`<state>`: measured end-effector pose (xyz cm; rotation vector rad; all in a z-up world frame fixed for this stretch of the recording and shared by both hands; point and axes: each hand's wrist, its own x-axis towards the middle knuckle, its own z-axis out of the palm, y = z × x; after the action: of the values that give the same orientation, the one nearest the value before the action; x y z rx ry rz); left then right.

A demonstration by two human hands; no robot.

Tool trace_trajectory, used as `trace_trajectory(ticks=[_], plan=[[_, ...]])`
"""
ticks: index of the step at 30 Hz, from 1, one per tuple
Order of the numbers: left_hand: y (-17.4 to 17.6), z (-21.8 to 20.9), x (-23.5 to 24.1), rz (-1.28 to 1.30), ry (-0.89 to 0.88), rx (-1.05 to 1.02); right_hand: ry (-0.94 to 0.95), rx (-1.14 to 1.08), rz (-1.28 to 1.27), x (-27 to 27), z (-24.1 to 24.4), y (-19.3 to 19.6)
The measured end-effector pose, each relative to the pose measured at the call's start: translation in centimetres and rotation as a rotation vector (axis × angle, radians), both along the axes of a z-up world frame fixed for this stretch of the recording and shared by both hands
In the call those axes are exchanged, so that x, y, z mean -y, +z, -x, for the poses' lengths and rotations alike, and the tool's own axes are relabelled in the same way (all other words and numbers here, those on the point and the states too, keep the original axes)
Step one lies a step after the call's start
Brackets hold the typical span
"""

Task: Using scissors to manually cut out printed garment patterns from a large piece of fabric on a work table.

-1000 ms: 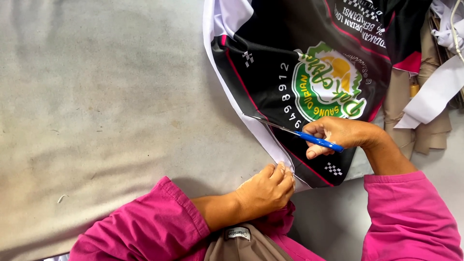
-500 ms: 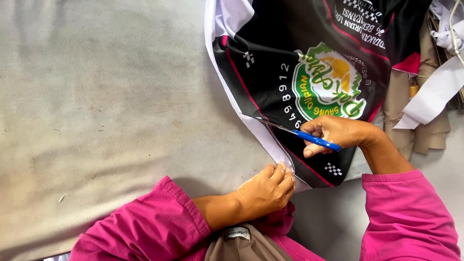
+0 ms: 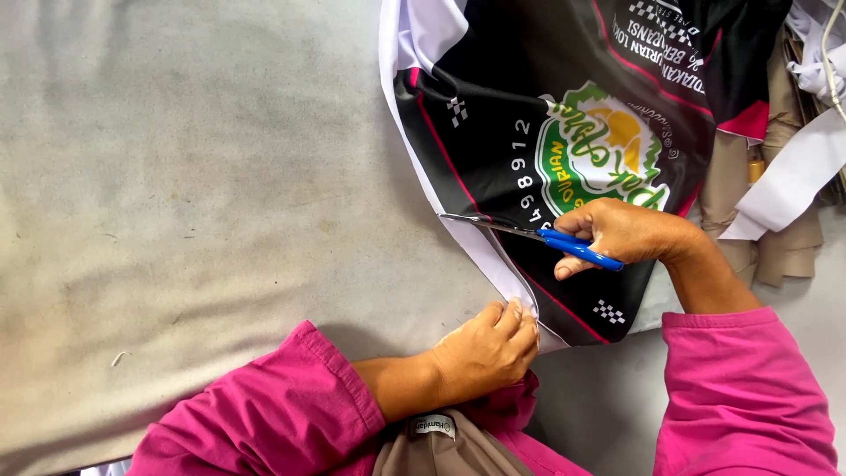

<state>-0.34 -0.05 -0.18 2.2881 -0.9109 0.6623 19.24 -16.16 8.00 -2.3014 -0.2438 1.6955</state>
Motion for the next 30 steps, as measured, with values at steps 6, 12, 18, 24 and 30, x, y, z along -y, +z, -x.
trace_trajectory(ticks=[6,12,18,24,30], plan=[[0.0,0.0,0.0,0.004,-0.012,-0.012,0.128,0.125,0.051,-0.9,-0.5,0.8],[-0.2,0.1,0.2,-0.004,-0.016,-0.009,0.27,0.222,0.163,-1.9,-0.5,1.8],[0.1,0.1,0.0,-0.018,-0.003,0.015,0.517,0.354,0.535,-5.4,0.6,5.3],[0.8,-0.1,-0.2,-0.033,-0.034,0.051,0.622,0.51,0.523,-4.8,2.3,6.6],[2.1,-0.6,-0.4,-0.068,-0.124,0.116,0.285,0.569,0.537,-1.0,7.2,9.8]])
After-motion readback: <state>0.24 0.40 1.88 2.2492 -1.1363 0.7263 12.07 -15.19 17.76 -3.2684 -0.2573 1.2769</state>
